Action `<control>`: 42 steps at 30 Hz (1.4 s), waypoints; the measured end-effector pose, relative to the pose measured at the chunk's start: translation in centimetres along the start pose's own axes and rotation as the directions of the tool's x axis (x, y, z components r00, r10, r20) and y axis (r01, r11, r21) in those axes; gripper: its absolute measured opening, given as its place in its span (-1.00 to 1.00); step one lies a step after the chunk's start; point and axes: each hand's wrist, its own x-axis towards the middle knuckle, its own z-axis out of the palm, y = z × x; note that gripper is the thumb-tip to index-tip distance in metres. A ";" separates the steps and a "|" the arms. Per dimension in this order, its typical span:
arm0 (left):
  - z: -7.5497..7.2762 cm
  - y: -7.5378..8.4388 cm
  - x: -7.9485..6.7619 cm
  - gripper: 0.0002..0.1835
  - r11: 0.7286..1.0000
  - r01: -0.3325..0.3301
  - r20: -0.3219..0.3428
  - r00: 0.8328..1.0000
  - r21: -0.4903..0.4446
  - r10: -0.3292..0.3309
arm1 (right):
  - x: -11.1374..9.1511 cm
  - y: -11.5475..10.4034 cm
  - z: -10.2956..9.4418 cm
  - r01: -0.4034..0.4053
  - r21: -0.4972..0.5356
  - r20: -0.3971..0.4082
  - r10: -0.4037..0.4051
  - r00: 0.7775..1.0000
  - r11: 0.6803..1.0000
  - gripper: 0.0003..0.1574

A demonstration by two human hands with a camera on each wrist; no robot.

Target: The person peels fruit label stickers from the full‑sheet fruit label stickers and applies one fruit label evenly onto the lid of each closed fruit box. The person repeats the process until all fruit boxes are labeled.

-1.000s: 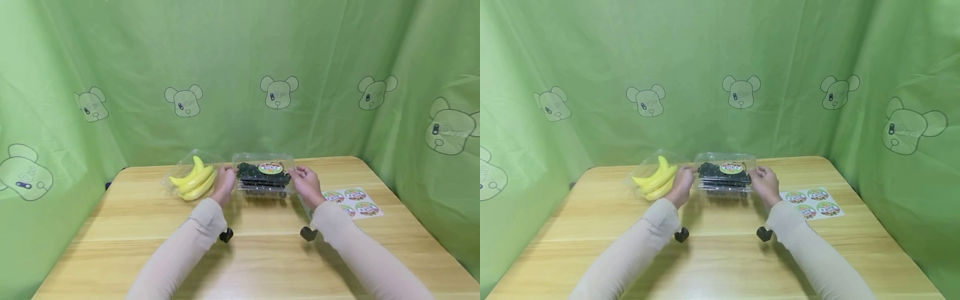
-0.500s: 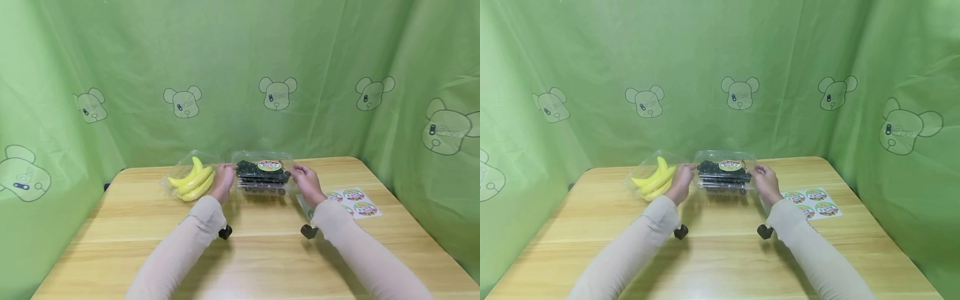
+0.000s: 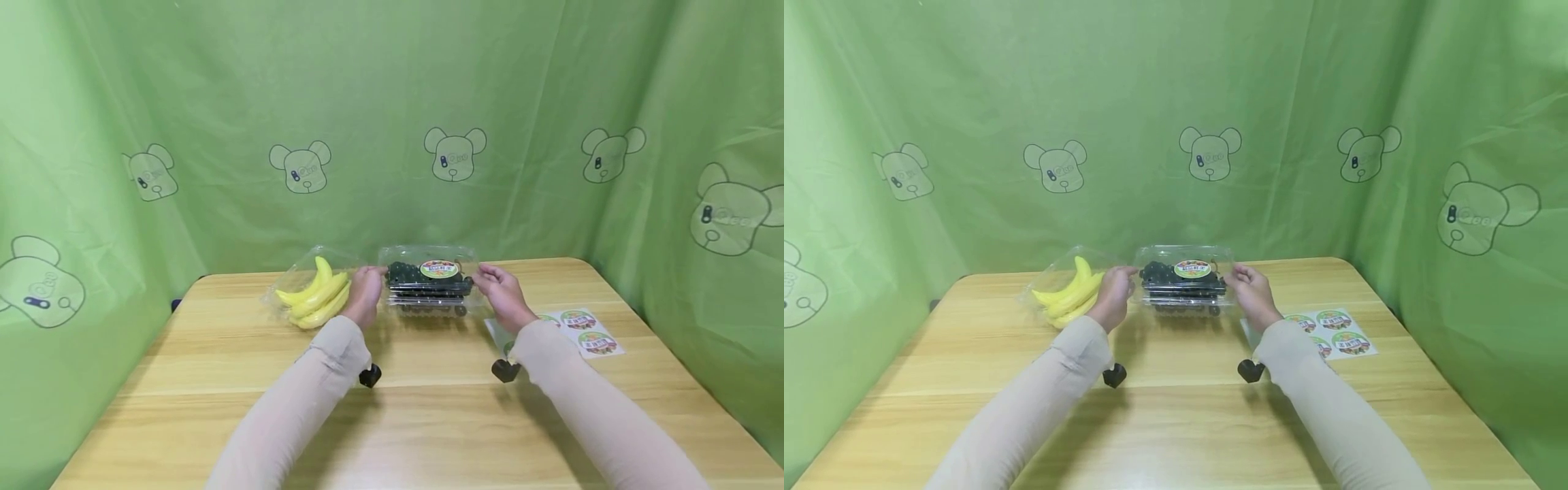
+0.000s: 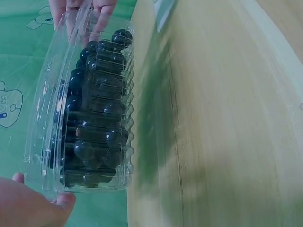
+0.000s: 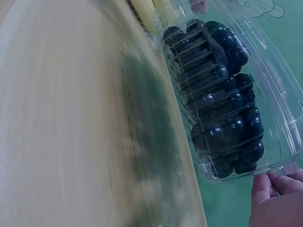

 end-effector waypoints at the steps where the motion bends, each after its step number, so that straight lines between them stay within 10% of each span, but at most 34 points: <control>1: 0.0 0.0 0.1 -0.55 1.000 0.002 -0.003 1.000 -0.011 -0.002 | 0.1 0.0 0.0 0.000 0.004 0.001 0.000 1.000 1.000 -0.27; 10: 0.2 0.3 0.7 -0.56 0.975 0.069 0.041 0.997 -0.211 -0.062 | 0.9 0.1 -0.6 0.048 -0.007 0.015 -0.047 0.999 0.999 -0.28; 31: 0.5 0.7 2.4 -0.57 0.963 0.077 0.009 0.997 -0.259 -0.078 | 3.4 1.0 -1.1 0.025 0.241 0.099 -0.050 0.994 0.970 -0.19; 42: 0.6 -0.3 3.6 -0.92 0.881 0.071 0.042 0.997 -0.468 -0.059 | 4.3 1.3 -1.2 -0.009 0.302 0.047 -0.006 0.999 0.953 -0.22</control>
